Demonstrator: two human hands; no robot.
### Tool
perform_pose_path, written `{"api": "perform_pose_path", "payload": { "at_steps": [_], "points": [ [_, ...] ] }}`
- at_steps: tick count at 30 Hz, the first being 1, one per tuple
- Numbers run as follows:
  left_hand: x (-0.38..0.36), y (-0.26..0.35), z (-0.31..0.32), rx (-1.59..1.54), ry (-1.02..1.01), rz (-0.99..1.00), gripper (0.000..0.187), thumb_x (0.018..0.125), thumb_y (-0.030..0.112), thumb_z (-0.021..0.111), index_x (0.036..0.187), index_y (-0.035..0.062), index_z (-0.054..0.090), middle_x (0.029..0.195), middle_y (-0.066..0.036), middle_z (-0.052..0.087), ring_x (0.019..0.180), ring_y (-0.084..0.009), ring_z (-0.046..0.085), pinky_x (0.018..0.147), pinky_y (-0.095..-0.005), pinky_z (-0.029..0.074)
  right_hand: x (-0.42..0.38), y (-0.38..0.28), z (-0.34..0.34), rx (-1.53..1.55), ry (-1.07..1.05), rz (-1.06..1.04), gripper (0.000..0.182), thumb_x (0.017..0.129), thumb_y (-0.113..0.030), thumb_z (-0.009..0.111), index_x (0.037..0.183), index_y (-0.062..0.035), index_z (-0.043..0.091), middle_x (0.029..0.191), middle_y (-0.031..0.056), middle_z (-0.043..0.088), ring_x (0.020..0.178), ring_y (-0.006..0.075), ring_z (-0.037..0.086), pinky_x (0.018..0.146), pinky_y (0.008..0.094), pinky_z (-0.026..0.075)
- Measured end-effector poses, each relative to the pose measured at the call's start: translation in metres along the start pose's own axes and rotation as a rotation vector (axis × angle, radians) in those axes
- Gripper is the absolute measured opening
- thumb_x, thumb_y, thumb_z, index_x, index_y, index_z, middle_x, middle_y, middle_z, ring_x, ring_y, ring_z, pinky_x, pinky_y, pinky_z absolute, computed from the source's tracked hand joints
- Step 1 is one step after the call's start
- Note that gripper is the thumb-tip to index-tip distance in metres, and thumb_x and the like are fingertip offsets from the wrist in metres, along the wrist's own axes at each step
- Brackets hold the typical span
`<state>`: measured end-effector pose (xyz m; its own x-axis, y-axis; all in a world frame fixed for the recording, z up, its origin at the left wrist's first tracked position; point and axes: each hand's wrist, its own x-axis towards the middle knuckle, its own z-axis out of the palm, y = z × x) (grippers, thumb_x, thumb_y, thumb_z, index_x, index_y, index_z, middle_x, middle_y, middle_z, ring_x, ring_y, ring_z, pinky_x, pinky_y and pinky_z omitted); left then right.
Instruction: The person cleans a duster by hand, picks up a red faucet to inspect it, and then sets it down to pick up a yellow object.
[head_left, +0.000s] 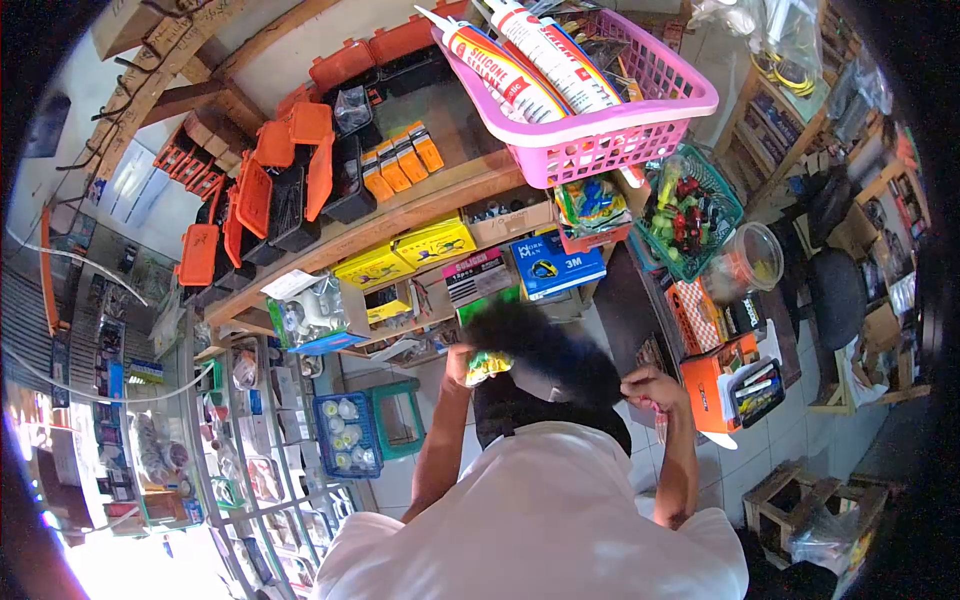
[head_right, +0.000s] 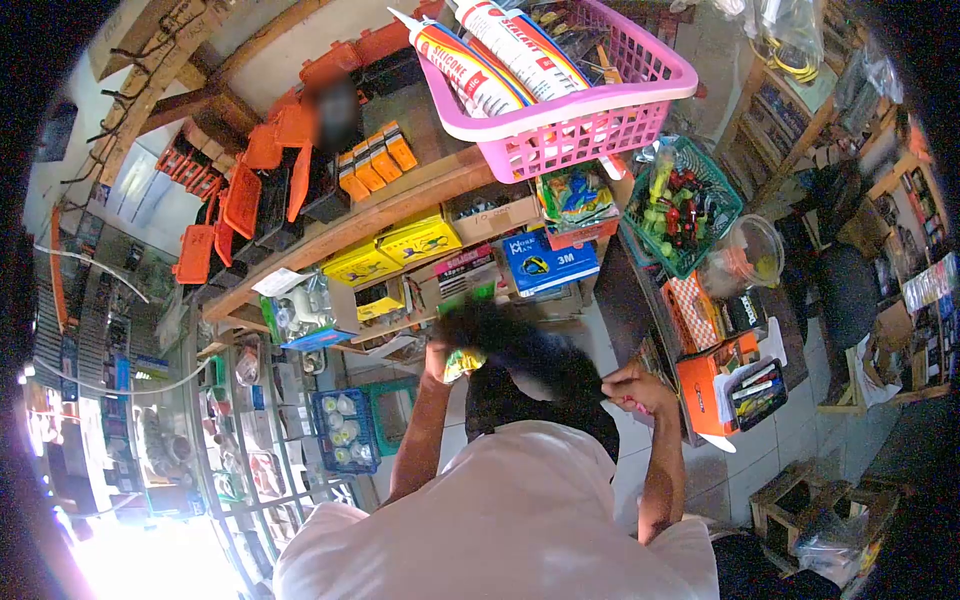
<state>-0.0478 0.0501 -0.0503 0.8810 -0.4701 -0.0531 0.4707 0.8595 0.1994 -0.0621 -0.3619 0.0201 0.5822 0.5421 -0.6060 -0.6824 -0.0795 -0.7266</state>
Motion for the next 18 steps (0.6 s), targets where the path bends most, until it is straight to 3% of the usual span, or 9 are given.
{"api": "perform_pose_path", "payload": {
  "at_steps": [1,4,6,8,10,12,13,16,18],
  "points": [
    [0.017,-0.010,0.014,-0.248,0.561,0.289,0.040,0.084,0.015,0.049,0.120,-0.0037,0.051,0.110,-0.023,0.061,0.083,-0.0427,0.064,0.058,-0.0539,0.057,0.001,0.002,-0.004,-0.052,-0.056,-0.014,0.027,0.089,-0.016,0.061,0.066,-0.0091,0.049,0.054,-0.0045,0.038,0.043,0.0047,0.032,0.039,0.0219,0.022],
    [0.002,0.004,0.011,0.130,-0.005,-0.012,0.037,0.087,0.017,0.054,0.118,-0.0028,0.052,0.111,-0.020,0.061,0.090,-0.0350,0.065,0.076,-0.0423,0.056,-0.002,-0.004,0.003,-0.004,-0.012,-0.054,0.027,0.090,-0.017,0.061,0.067,-0.0101,0.048,0.055,-0.0050,0.039,0.044,0.0040,0.032,0.039,0.0209,0.022],
    [0.013,-0.004,0.041,0.428,0.512,0.117,0.038,0.087,0.014,0.060,0.121,0.0018,0.050,0.108,-0.011,0.062,0.092,-0.0246,0.064,0.081,-0.0369,0.054,-0.004,-0.015,0.014,0.092,0.082,-0.079,0.027,0.090,-0.017,0.060,0.067,-0.0105,0.048,0.055,-0.0055,0.038,0.044,0.0036,0.032,0.039,0.0204,0.021],
    [0.023,-0.011,0.058,0.601,0.596,0.208,0.038,0.090,0.016,0.061,0.124,0.0056,0.050,0.109,-0.006,0.061,0.096,-0.0196,0.062,0.083,-0.0363,0.053,-0.004,-0.021,0.023,0.163,0.230,-0.116,0.029,0.092,-0.018,0.058,0.067,-0.0107,0.047,0.056,-0.0065,0.037,0.045,0.0024,0.032,0.039,0.0198,0.021],
    [0.032,-0.016,0.053,0.692,0.534,0.272,0.037,0.090,0.015,0.062,0.124,0.0067,0.051,0.112,-0.004,0.061,0.101,-0.0158,0.058,0.088,-0.0326,0.049,-0.001,-0.022,0.032,0.121,0.224,-0.134,0.028,0.093,-0.018,0.057,0.067,-0.0108,0.047,0.056,-0.0068,0.036,0.045,0.0020,0.031,0.039,0.0197,0.021],
    [0.039,-0.018,0.039,1.019,0.382,0.523,0.036,0.090,0.011,0.061,0.124,0.0052,0.051,0.115,-0.006,0.059,0.103,-0.0144,0.056,0.090,-0.0291,0.044,0.002,-0.022,0.040,0.077,0.220,-0.154,0.028,0.094,-0.019,0.055,0.068,-0.0108,0.048,0.056,-0.0070,0.035,0.045,0.0017,0.031,0.039,0.0197,0.021],
    [0.043,-0.019,0.051,1.221,0.548,0.438,0.034,0.091,0.008,0.060,0.123,0.0019,0.050,0.115,-0.007,0.060,0.104,-0.0142,0.055,0.092,-0.0277,0.041,0.006,-0.018,0.044,0.035,0.170,-0.140,0.028,0.094,-0.019,0.055,0.069,-0.0104,0.048,0.057,-0.0069,0.035,0.045,0.0016,0.031,0.039,0.0198,0.021],
    [0.044,-0.024,0.009,1.140,0.425,0.634,0.035,0.089,0.004,0.059,0.122,0.0001,0.051,0.113,-0.009,0.061,0.105,-0.0164,0.055,0.093,-0.0297,0.041,0.013,-0.010,0.048,-0.042,0.067,-0.112,0.028,0.094,-0.018,0.056,0.068,-0.0095,0.049,0.057,-0.0069,0.037,0.045,0.0014,0.030,0.039,0.0205,0.021],
    [0.045,-0.018,0.007,0.905,0.446,0.504,0.039,0.084,0.000,0.059,0.122,-0.0009,0.051,0.114,-0.009,0.061,0.106,-0.0184,0.054,0.095,-0.0320,0.040,0.014,-0.012,0.050,-0.020,0.222,-0.143,0.028,0.094,-0.017,0.057,0.067,-0.0089,0.050,0.056,-0.0075,0.037,0.045,0.0010,0.029,0.039,0.0208,0.021]
  ]
}}
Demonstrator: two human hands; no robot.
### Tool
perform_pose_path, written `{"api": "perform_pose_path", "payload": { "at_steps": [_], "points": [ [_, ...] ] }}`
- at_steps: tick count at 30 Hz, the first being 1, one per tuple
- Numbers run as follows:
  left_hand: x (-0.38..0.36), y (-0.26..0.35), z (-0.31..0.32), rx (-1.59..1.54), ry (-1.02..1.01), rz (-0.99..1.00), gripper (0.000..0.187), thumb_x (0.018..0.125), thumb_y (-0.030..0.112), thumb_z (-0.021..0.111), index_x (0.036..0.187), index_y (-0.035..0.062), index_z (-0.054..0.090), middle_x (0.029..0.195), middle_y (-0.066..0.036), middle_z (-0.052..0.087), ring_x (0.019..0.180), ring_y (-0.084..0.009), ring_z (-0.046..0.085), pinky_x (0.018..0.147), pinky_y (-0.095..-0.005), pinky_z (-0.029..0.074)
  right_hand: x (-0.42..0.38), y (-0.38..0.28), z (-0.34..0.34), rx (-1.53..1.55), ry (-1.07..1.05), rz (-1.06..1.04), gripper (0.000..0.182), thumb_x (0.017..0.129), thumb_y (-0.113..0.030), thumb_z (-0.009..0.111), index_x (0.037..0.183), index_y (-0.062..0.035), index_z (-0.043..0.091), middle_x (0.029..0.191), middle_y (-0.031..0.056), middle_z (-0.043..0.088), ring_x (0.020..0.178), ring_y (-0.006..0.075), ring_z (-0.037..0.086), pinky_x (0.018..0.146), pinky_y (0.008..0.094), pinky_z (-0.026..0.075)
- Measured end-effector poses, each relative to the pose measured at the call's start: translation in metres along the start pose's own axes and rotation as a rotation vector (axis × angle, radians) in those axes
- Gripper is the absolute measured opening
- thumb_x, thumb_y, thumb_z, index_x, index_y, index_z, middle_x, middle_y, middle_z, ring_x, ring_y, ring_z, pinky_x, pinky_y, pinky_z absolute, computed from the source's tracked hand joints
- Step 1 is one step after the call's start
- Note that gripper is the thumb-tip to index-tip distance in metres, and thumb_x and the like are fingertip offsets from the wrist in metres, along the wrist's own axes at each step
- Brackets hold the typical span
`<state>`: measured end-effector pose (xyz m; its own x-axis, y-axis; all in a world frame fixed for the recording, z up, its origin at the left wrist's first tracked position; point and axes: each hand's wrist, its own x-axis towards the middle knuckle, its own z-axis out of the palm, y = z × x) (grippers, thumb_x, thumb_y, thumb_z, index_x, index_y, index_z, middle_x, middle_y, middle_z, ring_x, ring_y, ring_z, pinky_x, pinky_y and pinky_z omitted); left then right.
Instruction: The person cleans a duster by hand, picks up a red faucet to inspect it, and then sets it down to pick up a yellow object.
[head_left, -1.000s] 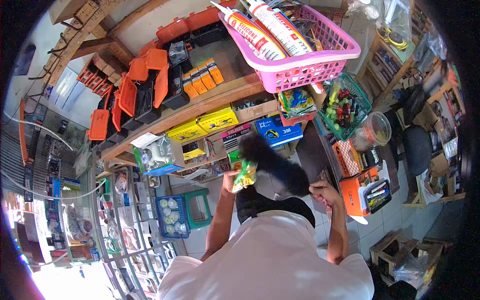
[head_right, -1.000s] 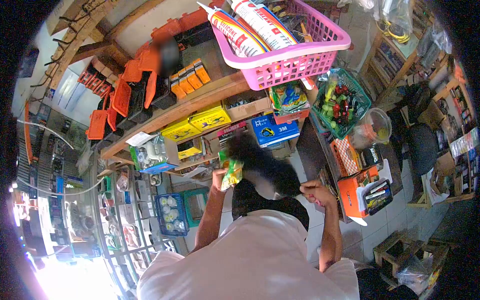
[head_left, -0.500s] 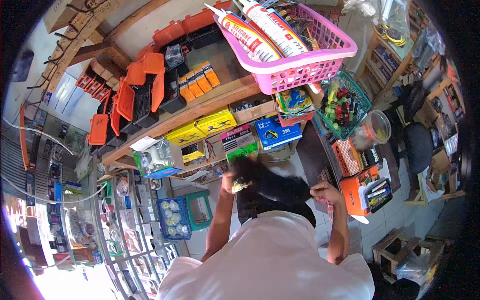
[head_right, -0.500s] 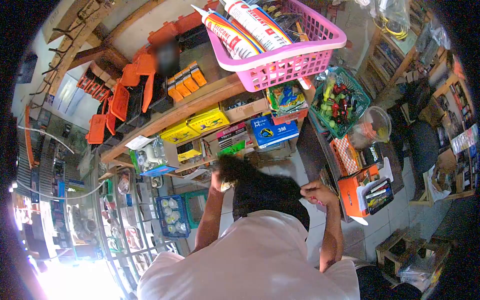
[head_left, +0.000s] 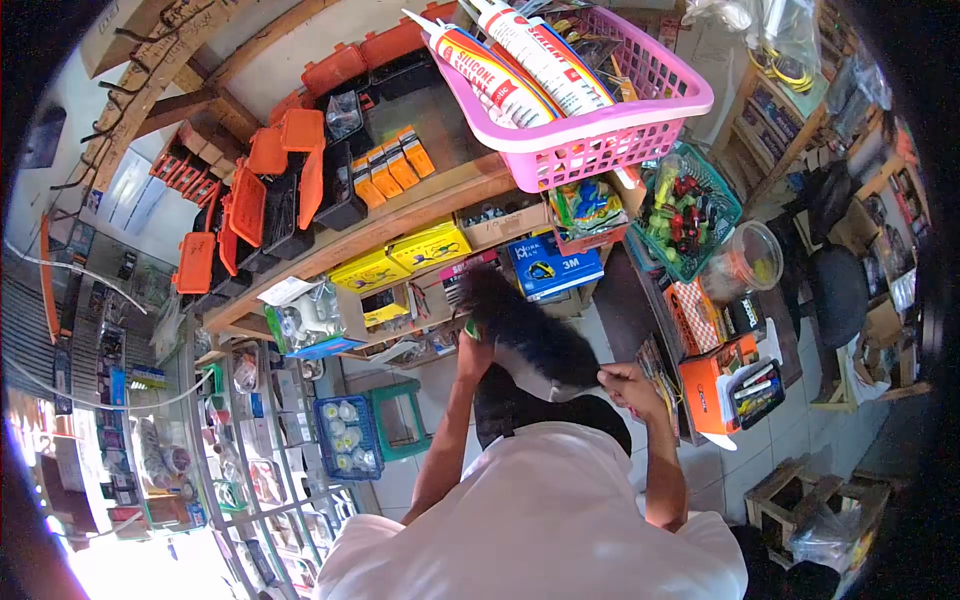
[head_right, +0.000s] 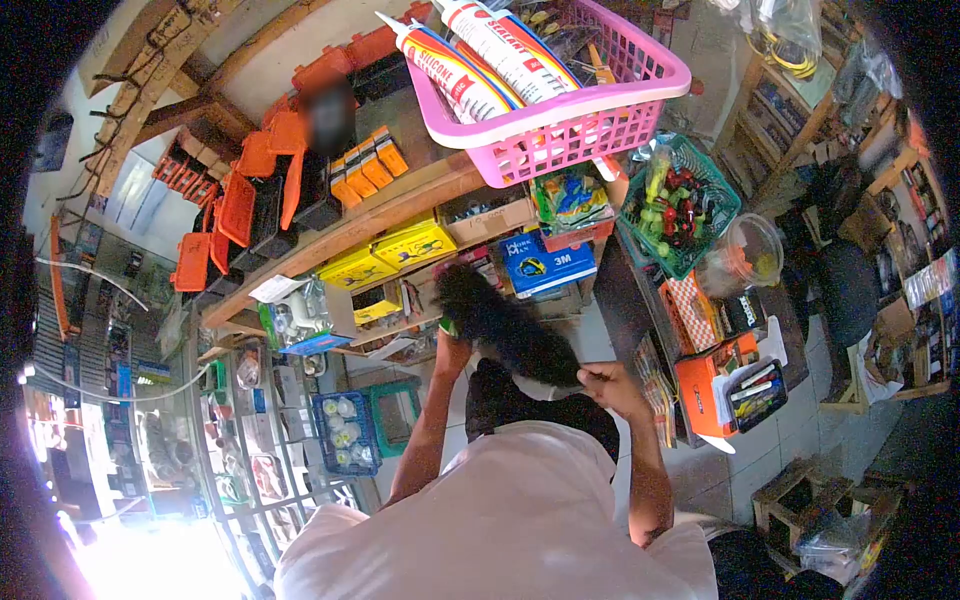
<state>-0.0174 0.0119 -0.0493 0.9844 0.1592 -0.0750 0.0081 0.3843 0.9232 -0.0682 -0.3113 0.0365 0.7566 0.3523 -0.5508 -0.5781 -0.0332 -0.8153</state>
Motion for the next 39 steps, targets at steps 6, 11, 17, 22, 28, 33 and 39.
{"api": "perform_pose_path", "payload": {
  "at_steps": [6,11,17,22,28,33,39],
  "points": [
    [0.001,-0.044,-0.033,0.320,-0.122,0.176,0.040,0.087,0.006,0.058,0.125,-0.0011,0.049,0.122,-0.012,0.056,0.111,-0.0210,0.051,0.099,-0.0346,0.038,0.005,0.014,-0.017,-0.220,-0.195,-0.063,0.028,0.092,-0.021,0.060,0.073,-0.0014,0.058,0.057,-0.0073,0.040,0.049,0.0029,0.035,0.041,0.0227,0.027],
    [0.002,-0.015,-0.015,0.897,-0.083,-0.024,0.042,0.089,0.013,0.056,0.128,-0.0013,0.045,0.121,-0.010,0.054,0.111,-0.0209,0.048,0.104,-0.0315,0.032,0.006,0.007,-0.020,-0.245,-0.143,-0.066,0.024,0.092,-0.021,0.061,0.081,-0.0001,0.065,0.059,-0.0071,0.043,0.052,0.0031,0.037,0.045,0.0232,0.032],
    [-0.008,-0.013,-0.010,1.075,-0.176,0.637,0.022,0.084,0.014,0.063,0.102,0.0019,0.061,0.107,-0.008,0.061,0.099,-0.0270,0.056,0.088,-0.0386,0.044,0.011,0.012,-0.018,-0.318,-0.117,-0.157,0.022,0.091,-0.020,0.061,0.092,0.0014,0.068,0.063,-0.0046,0.050,0.060,0.0037,0.041,0.052,0.0231,0.038],
    [0.006,-0.103,-0.067,0.532,-0.050,0.275,0.028,0.087,0.012,0.059,0.114,0.0037,0.057,0.118,-0.007,0.060,0.107,-0.0255,0.055,0.091,-0.0398,0.044,0.006,0.007,-0.015,-0.303,-0.134,-0.299,0.032,0.093,-0.018,0.058,0.065,-0.0060,0.049,0.056,-0.0091,0.035,0.051,0.0007,0.032,0.044,0.0215,0.024],
    [-0.015,0.012,0.042,-0.187,0.062,-0.309,0.037,0.095,0.034,0.054,0.122,0.0090,0.050,0.106,-0.003,0.057,0.096,-0.0150,0.056,0.086,-0.0348,0.047,0.022,0.021,-0.019,-0.491,0.200,-0.391,0.025,0.089,-0.020,0.065,0.073,-0.0019,0.057,0.065,-0.0067,0.049,0.060,0.0031,0.044,0.052,0.0220,0.035],
    [-0.031,0.008,0.065,-0.507,-0.117,-0.486,0.043,0.097,0.042,0.044,0.124,0.0085,0.051,0.118,-0.007,0.058,0.106,-0.0228,0.057,0.093,-0.0424,0.046,0.035,0.013,0.013,-0.190,0.166,-0.408,0.034,0.080,-0.025,0.074,0.097,0.0023,0.065,0.084,0.0057,0.067,0.077,0.0088,0.057,0.070,0.0287,0.047],
    [-0.038,0.005,0.066,-0.566,-0.257,-0.459,0.048,0.097,0.045,0.041,0.129,0.0097,0.047,0.125,-0.007,0.056,0.115,-0.0240,0.054,0.099,-0.0428,0.042,0.041,-0.014,0.032,-0.109,0.023,-0.244,0.039,0.076,-0.024,0.078,0.102,0.0015,0.067,0.088,0.0022,0.068,0.077,0.0096,0.059,0.071,0.0282,0.049]
  ]
}}
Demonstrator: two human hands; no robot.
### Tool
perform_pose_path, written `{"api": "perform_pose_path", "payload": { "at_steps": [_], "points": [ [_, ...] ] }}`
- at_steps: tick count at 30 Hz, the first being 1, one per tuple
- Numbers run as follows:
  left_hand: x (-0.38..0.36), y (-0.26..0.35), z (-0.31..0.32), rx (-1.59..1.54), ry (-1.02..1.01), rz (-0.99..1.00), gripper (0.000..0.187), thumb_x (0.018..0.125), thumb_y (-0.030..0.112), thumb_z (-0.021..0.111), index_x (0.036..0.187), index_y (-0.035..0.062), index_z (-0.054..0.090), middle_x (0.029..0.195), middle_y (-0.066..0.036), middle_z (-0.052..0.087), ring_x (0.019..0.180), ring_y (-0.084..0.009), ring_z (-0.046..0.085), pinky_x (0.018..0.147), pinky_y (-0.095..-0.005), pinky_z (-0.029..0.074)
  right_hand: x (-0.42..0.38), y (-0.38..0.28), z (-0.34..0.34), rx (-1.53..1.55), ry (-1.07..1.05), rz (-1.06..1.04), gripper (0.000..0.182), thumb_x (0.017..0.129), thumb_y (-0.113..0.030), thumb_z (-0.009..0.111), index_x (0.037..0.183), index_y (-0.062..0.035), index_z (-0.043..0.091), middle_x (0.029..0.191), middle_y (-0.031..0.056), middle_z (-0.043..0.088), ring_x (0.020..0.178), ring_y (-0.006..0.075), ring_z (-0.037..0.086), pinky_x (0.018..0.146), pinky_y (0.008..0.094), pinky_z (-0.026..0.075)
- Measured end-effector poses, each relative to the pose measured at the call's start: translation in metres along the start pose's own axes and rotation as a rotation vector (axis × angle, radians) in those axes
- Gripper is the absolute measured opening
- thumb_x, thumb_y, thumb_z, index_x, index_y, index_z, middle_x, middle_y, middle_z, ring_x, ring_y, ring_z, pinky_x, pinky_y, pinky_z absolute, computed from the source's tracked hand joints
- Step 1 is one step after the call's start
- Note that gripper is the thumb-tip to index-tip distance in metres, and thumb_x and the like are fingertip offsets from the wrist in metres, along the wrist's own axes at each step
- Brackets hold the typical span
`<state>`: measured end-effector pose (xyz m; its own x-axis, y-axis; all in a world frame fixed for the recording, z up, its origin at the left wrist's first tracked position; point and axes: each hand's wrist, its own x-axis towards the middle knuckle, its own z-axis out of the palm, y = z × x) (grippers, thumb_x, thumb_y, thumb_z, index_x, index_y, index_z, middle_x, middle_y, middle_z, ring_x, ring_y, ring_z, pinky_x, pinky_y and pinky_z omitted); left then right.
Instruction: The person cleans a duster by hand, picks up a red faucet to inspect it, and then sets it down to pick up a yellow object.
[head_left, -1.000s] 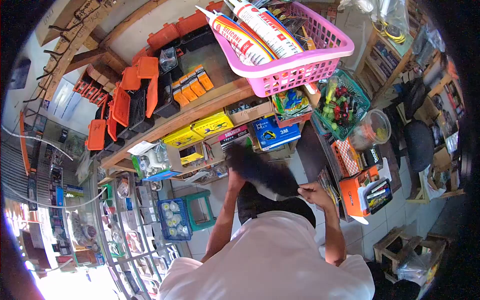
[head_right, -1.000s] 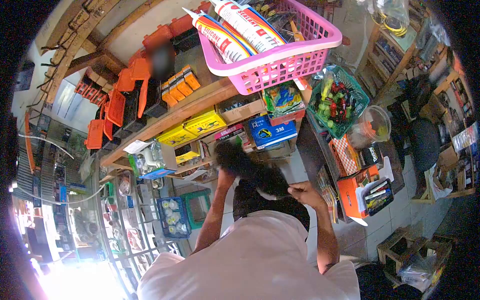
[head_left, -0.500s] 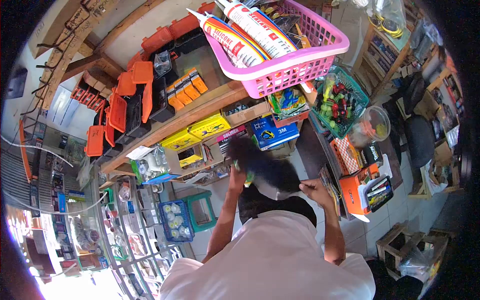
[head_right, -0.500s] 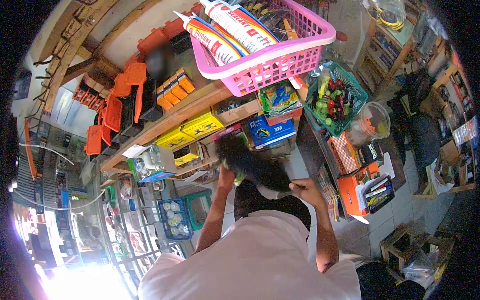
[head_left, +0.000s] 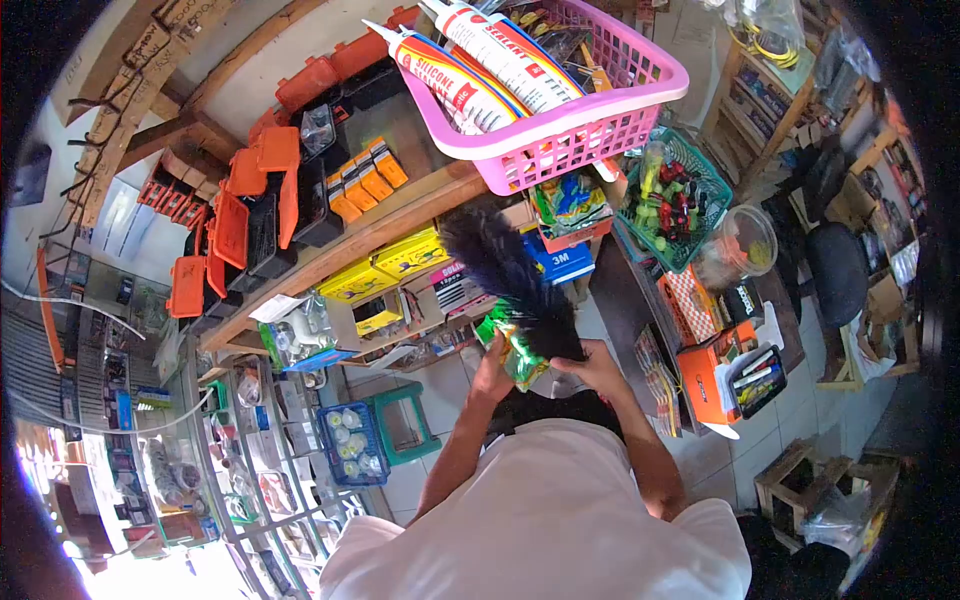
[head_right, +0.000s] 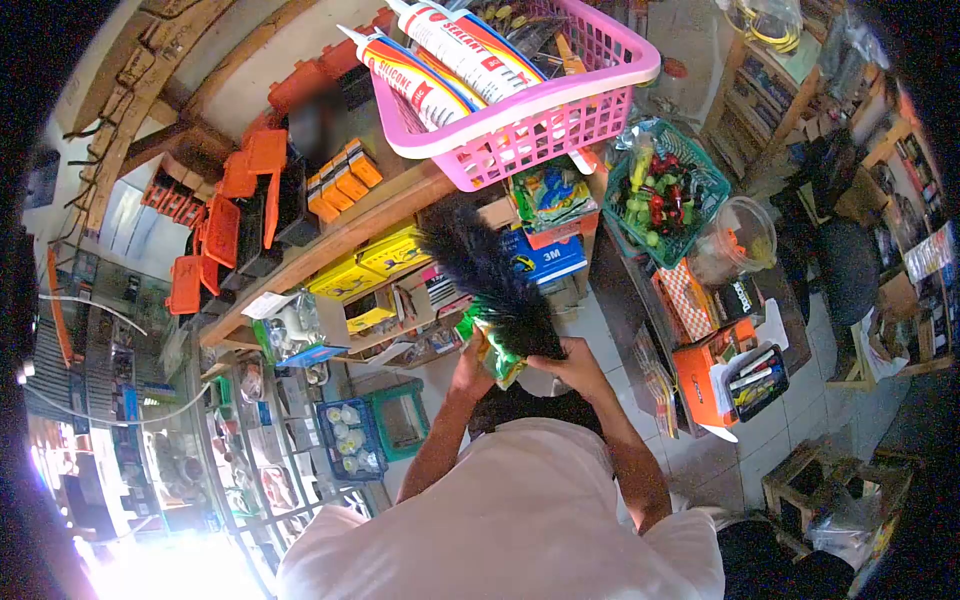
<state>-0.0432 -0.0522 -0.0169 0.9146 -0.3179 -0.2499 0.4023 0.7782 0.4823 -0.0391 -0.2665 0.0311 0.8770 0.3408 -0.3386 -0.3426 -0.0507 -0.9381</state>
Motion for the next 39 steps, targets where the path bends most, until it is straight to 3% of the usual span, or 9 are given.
{"api": "perform_pose_path", "payload": {
  "at_steps": [10,16,18,19,27,30,35,37,39],
  "points": [
    [-0.005,-0.017,-0.036,0.183,0.155,0.055,0.043,0.096,0.039,0.046,0.127,0.0092,0.047,0.123,-0.010,0.055,0.118,-0.0245,0.050,0.104,-0.0413,0.036,0.026,0.018,0.019,-0.161,0.072,-0.396,0.028,0.075,-0.012,0.077,0.094,0.0058,0.067,0.085,0.0086,0.069,0.078,0.0104,0.062,0.068,0.0285,0.051],
    [0.001,-0.021,-0.040,0.733,0.087,0.116,0.039,0.090,0.030,0.053,0.122,0.0080,0.049,0.118,-0.010,0.056,0.114,-0.0247,0.049,0.104,-0.0409,0.035,0.023,0.020,0.032,-0.613,0.117,-0.690,0.025,0.067,-0.017,0.076,0.088,-0.0057,0.068,0.077,0.0140,0.067,0.068,0.0330,0.064,0.060,0.0366,0.051],
    [0.008,-0.038,-0.069,-0.041,0.038,0.164,0.043,0.092,0.029,0.051,0.129,0.0081,0.047,0.119,-0.013,0.057,0.108,-0.0281,0.054,0.099,-0.0425,0.040,0.019,0.019,0.037,-0.685,0.092,-0.717,0.024,0.068,-0.018,0.076,0.087,-0.0063,0.068,0.074,0.0125,0.066,0.066,0.0322,0.064,0.058,0.0375,0.050],
    [0.007,-0.038,-0.075,-0.097,0.031,0.158,0.043,0.092,0.030,0.050,0.128,0.0078,0.047,0.119,-0.013,0.057,0.108,-0.0283,0.054,0.099,-0.0427,0.040,0.017,0.018,0.039,-0.756,0.067,-0.744,0.023,0.068,-0.019,0.075,0.086,-0.0069,0.068,0.072,0.0110,0.065,0.064,0.0314,0.063,0.057,0.0384,0.049],
    [-0.007,0.008,-0.021,-0.102,0.072,0.022,0.044,0.093,0.033,0.048,0.127,0.0056,0.049,0.118,-0.015,0.058,0.106,-0.0299,0.057,0.096,-0.0436,0.044,0.007,-0.010,0.031,-0.974,-0.042,-0.966,0.031,0.064,-0.027,0.073,0.091,-0.0124,0.067,0.076,0.0038,0.065,0.067,0.0231,0.064,0.056,0.0370,0.050],
    [-0.005,0.019,-0.010,-0.133,0.019,-0.003,0.045,0.093,0.035,0.048,0.126,0.0047,0.049,0.118,-0.016,0.059,0.106,-0.0305,0.058,0.095,-0.0439,0.045,0.005,-0.013,0.028,-0.974,-0.094,-0.901,0.021,0.070,-0.028,0.070,0.080,-0.0113,0.062,0.073,0.0051,0.061,0.072,0.0255,0.063,0.060,0.0396,0.050],
    [-0.003,0.030,0.016,-0.217,-0.210,0.012,0.046,0.094,0.037,0.046,0.125,0.0033,0.050,0.118,-0.017,0.060,0.105,-0.0315,0.060,0.093,-0.0445,0.047,0.002,-0.015,0.033,-1.059,-0.148,-0.952,0.036,0.064,-0.025,0.073,0.098,-0.0145,0.067,0.076,0.0018,0.063,0.071,0.0213,0.064,0.060,0.0367,0.052],
    [0.000,0.033,0.017,-0.128,0.118,-0.101,0.047,0.095,0.038,0.046,0.125,0.0019,0.050,0.116,-0.018,0.061,0.100,-0.0328,0.062,0.091,-0.0450,0.049,0.003,-0.009,0.037,-1.056,-0.143,-0.961,0.036,0.065,-0.025,0.073,0.099,-0.0158,0.067,0.078,0.0016,0.064,0.072,0.0209,0.064,0.061,0.0365,0.053],
    [-0.007,0.033,0.025,-0.045,0.132,-0.072,0.049,0.094,0.039,0.047,0.126,0.0015,0.050,0.117,-0.018,0.061,0.101,-0.0325,0.062,0.091,-0.0445,0.049,0.002,-0.012,0.039,-1.050,-0.135,-0.967,0.036,0.065,-0.025,0.073,0.099,-0.0172,0.067,0.080,0.0014,0.065,0.073,0.0206,0.065,0.062,0.0362,0.053]
  ]
}}
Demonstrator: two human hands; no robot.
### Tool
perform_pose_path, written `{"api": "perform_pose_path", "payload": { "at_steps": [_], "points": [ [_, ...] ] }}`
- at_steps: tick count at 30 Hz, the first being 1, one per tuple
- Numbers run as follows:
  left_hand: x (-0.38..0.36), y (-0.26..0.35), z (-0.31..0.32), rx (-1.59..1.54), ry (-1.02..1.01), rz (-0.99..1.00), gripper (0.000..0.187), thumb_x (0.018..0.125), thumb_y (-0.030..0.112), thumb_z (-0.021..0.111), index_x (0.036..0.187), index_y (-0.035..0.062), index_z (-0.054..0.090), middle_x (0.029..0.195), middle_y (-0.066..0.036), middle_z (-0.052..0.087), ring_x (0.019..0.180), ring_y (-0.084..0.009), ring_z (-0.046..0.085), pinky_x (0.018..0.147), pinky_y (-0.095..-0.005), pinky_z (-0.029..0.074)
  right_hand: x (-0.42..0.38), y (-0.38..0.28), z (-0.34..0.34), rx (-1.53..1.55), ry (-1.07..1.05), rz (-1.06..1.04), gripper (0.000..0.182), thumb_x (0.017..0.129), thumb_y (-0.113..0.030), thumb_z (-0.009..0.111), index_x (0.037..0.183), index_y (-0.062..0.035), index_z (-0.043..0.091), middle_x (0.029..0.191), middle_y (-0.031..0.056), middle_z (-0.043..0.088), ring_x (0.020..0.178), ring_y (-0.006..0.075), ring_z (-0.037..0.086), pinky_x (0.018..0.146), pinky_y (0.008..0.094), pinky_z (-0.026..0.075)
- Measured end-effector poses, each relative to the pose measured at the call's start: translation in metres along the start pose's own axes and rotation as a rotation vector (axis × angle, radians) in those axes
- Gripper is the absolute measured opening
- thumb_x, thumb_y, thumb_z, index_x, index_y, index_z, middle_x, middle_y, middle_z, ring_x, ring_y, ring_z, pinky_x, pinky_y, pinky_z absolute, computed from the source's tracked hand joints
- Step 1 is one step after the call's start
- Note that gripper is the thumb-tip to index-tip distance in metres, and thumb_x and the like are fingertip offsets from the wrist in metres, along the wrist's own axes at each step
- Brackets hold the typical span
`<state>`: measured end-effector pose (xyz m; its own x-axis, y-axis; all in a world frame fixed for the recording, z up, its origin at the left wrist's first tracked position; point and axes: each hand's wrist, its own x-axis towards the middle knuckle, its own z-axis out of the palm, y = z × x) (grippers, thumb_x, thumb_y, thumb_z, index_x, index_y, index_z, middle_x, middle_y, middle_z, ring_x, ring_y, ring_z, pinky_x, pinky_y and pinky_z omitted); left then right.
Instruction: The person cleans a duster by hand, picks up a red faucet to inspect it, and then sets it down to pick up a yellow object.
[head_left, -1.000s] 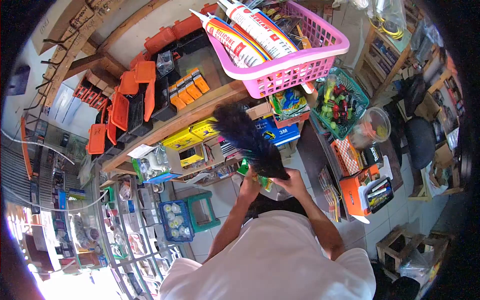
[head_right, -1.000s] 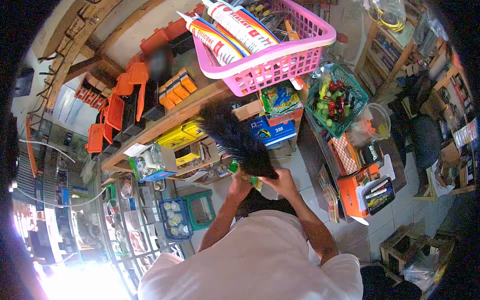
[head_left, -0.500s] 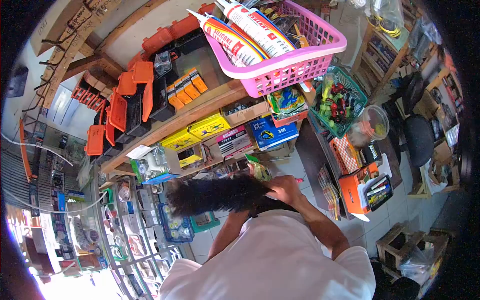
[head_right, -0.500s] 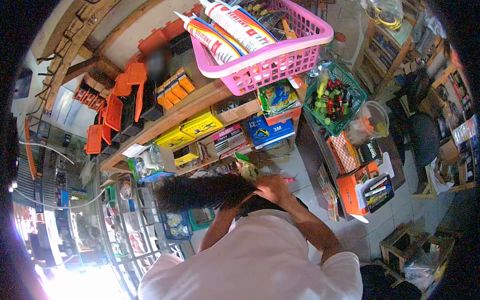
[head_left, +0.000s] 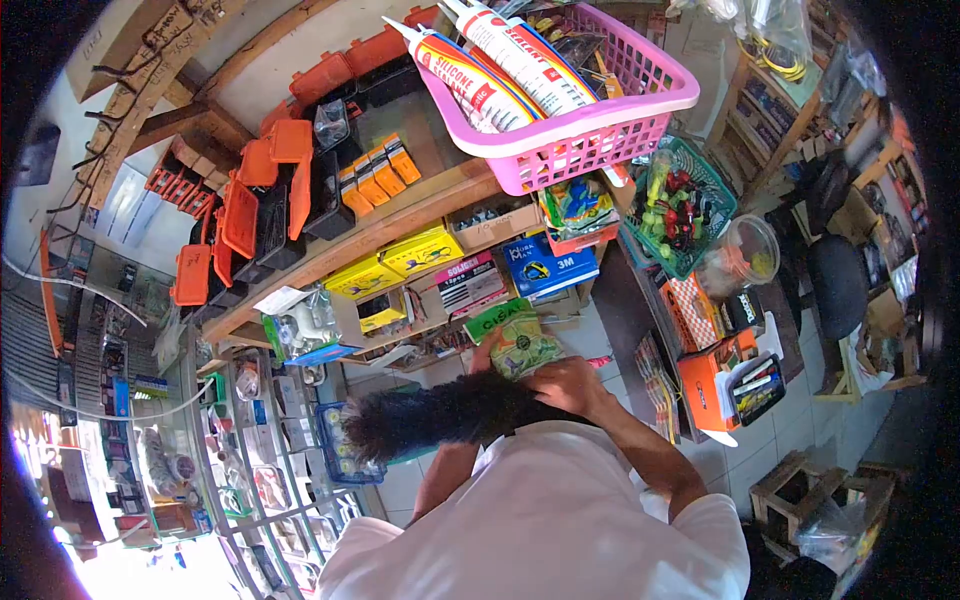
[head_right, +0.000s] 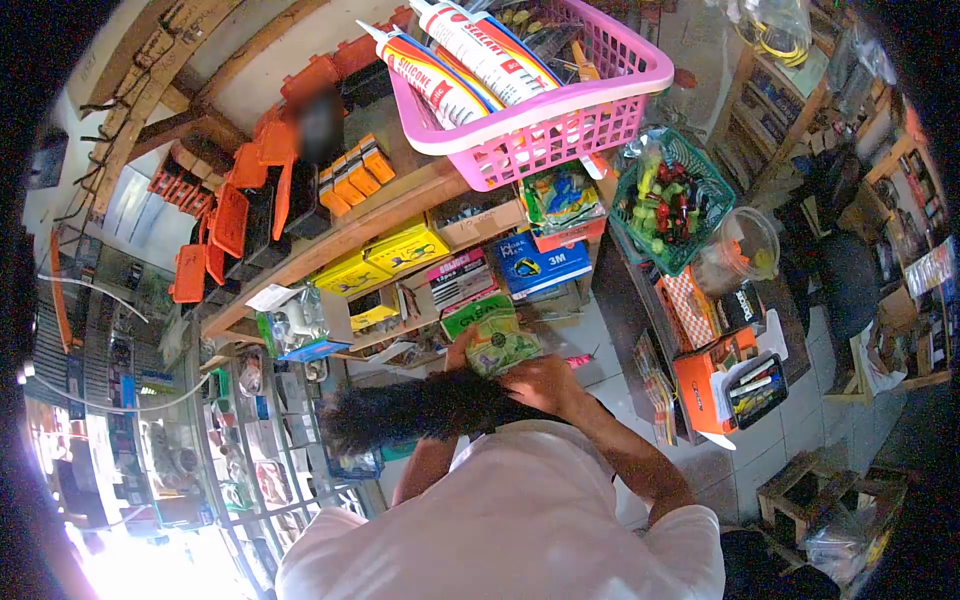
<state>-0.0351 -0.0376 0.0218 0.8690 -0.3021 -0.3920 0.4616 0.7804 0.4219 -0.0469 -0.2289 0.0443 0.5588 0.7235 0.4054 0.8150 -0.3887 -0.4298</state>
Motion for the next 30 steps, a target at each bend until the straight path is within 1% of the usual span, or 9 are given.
{"api": "perform_pose_path", "payload": {
  "at_steps": [5,8,12,14,17,20,21,24,30],
  "points": [
    [-0.012,0.007,0.006,0.124,0.276,0.069,0.053,0.092,0.041,0.049,0.127,0.0009,0.048,0.117,-0.018,0.060,0.102,-0.0315,0.062,0.091,-0.0423,0.050,-0.011,-0.002,0.001,0.249,0.037,0.187,0.037,0.069,-0.024,0.074,0.104,-0.0169,0.065,0.085,0.0055,0.067,0.072,0.0224,0.065,0.061,0.0371,0.052],
    [-0.005,0.009,-0.030,-0.065,0.036,0.445,0.044,0.094,0.038,0.047,0.123,0.0052,0.052,0.112,-0.015,0.062,0.094,-0.0289,0.063,0.084,-0.0407,0.052,-0.006,-0.026,-0.040,0.432,-0.082,0.613,0.035,0.081,-0.034,0.068,0.108,-0.0115,0.062,0.075,0.0147,0.065,0.071,0.0300,0.066,0.061,0.0414,0.051],
    [-0.003,0.048,-0.037,-0.289,-0.069,0.376,0.034,0.095,0.038,0.043,0.109,0.0120,0.061,0.101,-0.010,0.064,0.083,-0.0272,0.062,0.078,-0.0391,0.051,-0.037,-0.022,-0.023,0.525,0.178,0.704,0.025,0.090,-0.021,0.059,0.110,-0.0047,0.058,0.075,0.0184,0.063,0.071,0.0333,0.065,0.062,0.0375,0.050],
    [0.002,0.058,-0.061,-0.340,-0.380,0.289,0.034,0.094,0.037,0.044,0.107,0.0110,0.061,0.097,-0.009,0.065,0.089,-0.0284,0.060,0.085,-0.0429,0.047,-0.052,-0.023,-0.020,0.541,0.155,0.703,0.022,0.092,-0.014,0.055,0.111,-0.0039,0.060,0.075,0.0195,0.063,0.068,0.0341,0.064,0.064,0.0368,0.049],
    [0.009,0.056,-0.074,0.320,0.186,0.745,0.033,0.094,0.035,0.045,0.108,0.0088,0.059,0.101,-0.009,0.063,0.097,-0.0280,0.057,0.091,-0.0444,0.044,-0.065,-0.026,-0.018,0.523,0.120,0.588,0.024,0.090,-0.013,0.056,0.112,-0.0050,0.062,0.079,0.0196,0.064,0.069,0.0331,0.064,0.065,0.0365,0.049],
    [-0.010,0.068,-0.022,-0.093,-0.197,0.620,0.050,0.096,0.041,0.037,0.129,0.0056,0.048,0.118,-0.011,0.060,0.102,-0.0269,0.058,0.091,-0.0410,0.046,-0.071,-0.026,-0.017,0.547,-0.021,0.809,0.025,0.090,-0.014,0.058,0.113,-0.0059,0.063,0.086,0.0202,0.065,0.073,0.0328,0.065,0.066,0.0346,0.049],
    [-0.014,0.071,0.002,-0.226,0.082,0.555,0.048,0.096,0.041,0.038,0.125,0.0050,0.052,0.119,-0.012,0.060,0.105,-0.0284,0.057,0.092,-0.0430,0.045,-0.073,-0.025,-0.007,0.569,0.079,0.824,0.025,0.090,-0.015,0.058,0.113,-0.0062,0.063,0.088,0.0201,0.066,0.072,0.0297,0.065,0.067,0.0335,0.049],
    [-0.011,0.068,-0.011,-0.237,0.157,0.546,0.044,0.095,0.037,0.041,0.122,0.0048,0.054,0.118,-0.009,0.061,0.105,-0.0264,0.059,0.091,-0.0424,0.047,-0.074,-0.025,-0.007,0.599,0.109,0.783,0.025,0.090,-0.016,0.059,0.113,-0.0057,0.063,0.089,0.0203,0.067,0.071,0.0221,0.063,0.068,0.0311,0.049],
    [-0.014,0.071,-0.017,-0.223,-0.148,0.519,0.049,0.094,0.036,0.043,0.131,0.0039,0.047,0.129,-0.013,0.054,0.116,-0.0311,0.053,0.103,-0.0446,0.037,-0.069,-0.026,-0.004,0.653,0.125,0.851,0.025,0.090,-0.015,0.060,0.112,-0.0023,0.063,0.087,0.0201,0.067,0.075,0.0122,0.060,0.070,0.0290,0.048]
  ]
}}
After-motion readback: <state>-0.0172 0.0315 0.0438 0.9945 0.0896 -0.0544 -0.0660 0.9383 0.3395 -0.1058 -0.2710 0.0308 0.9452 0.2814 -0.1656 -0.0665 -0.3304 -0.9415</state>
